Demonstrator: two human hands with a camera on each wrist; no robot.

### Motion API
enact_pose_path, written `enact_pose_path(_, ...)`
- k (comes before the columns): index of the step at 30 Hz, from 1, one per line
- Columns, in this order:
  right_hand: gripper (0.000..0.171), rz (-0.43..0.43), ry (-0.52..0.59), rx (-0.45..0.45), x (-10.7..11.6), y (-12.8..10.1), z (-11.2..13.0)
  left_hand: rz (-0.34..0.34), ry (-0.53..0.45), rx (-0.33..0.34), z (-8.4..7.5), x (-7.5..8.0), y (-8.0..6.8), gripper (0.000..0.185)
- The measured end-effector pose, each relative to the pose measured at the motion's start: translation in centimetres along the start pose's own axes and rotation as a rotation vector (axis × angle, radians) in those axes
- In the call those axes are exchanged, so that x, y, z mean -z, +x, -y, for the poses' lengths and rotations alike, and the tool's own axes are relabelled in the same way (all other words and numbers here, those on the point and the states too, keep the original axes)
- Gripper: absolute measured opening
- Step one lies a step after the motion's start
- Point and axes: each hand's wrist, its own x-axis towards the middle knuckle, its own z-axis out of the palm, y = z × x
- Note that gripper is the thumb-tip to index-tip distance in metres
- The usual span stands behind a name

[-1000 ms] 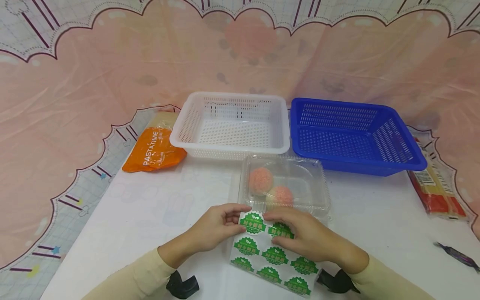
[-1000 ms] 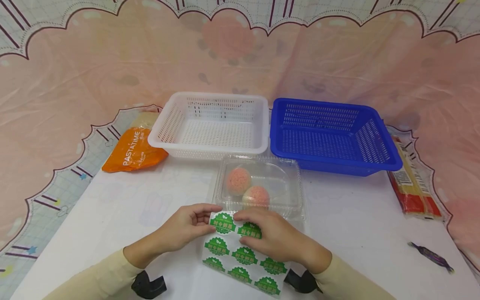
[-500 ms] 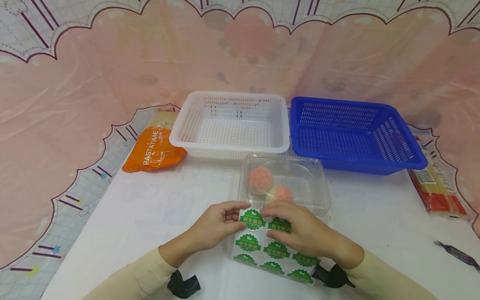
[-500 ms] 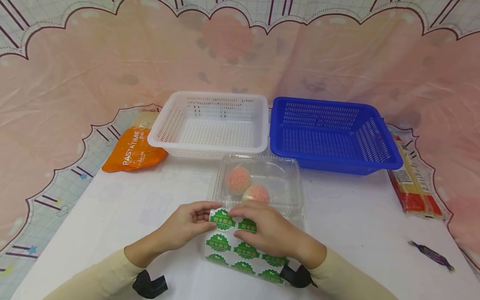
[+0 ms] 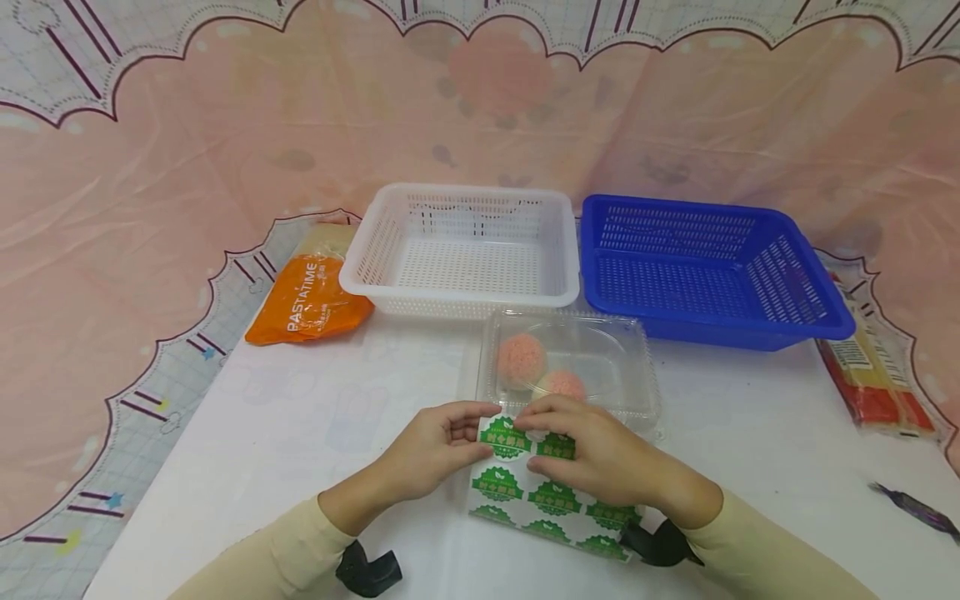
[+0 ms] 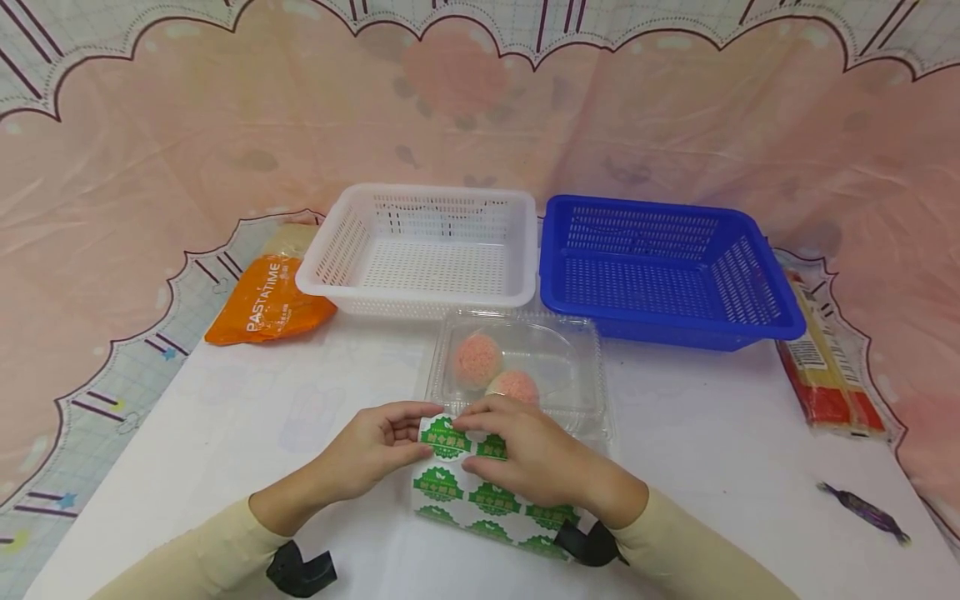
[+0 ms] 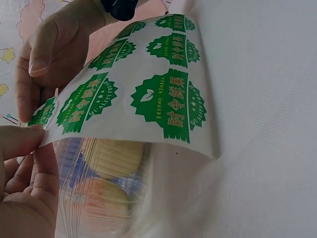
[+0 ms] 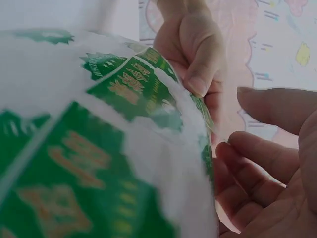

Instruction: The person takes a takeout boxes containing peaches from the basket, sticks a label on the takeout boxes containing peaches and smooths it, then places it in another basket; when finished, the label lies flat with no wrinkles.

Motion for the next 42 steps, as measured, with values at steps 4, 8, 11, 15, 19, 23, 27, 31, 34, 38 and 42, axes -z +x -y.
enact_pose_path(4,0.04,-0.003,0.02,0.001,0.1,-0.1,0.1,0.001,0.006,0.005,-0.1,0.1,0.0,0.045)
enact_pose_path(8,0.038,-0.014,0.071,0.004,0.1,-0.2,0.0,0.0,0.025,0.006,-0.2,0.1,0.0,0.046)
enact_pose_path(11,0.037,-0.024,0.093,0.014,0.1,-0.3,0.0,0.004,0.03,0.006,-0.2,0.2,0.0,0.047)
enact_pose_path(15,0.036,-0.043,0.103,0.039,0.1,-0.4,-0.1,0.012,0.03,0.008,-0.3,0.2,0.1,0.047)
enact_pose_path(19,0.037,-0.059,0.109,0.07,0.1,-0.4,-0.1,0.009,0.029,0.012,-0.3,0.2,0.1,0.047)
enact_pose_path(23,0.039,-0.064,0.115,0.085,0.3,-0.4,0.0,0.003,0.029,0.015,-0.3,0.2,0.1,0.047)
enact_pose_path(27,0.04,-0.101,0.105,0.113,0.8,-0.3,0.1,-0.008,0.04,0.028,-0.2,0.2,0.1,0.048)
enact_pose_path(31,0.042,-0.142,0.132,0.168,1.4,-0.1,-0.2,-0.017,0.031,0.042,-0.1,0.2,0.0,0.049)
enact_pose_path(34,0.042,-0.158,0.16,0.193,1.7,0.0,-0.3,-0.031,0.041,0.033,0.0,0.3,-0.1,0.047)
enact_pose_path(38,0.041,-0.185,0.164,0.182,2.2,-0.1,-0.5,-0.078,0.098,-0.001,0.0,0.5,-0.1,0.04)
enact_pose_path(42,0.038,-0.233,0.144,0.139,2.7,-0.2,-0.8,-0.112,0.165,-0.022,-0.1,1.0,-0.2,0.035)
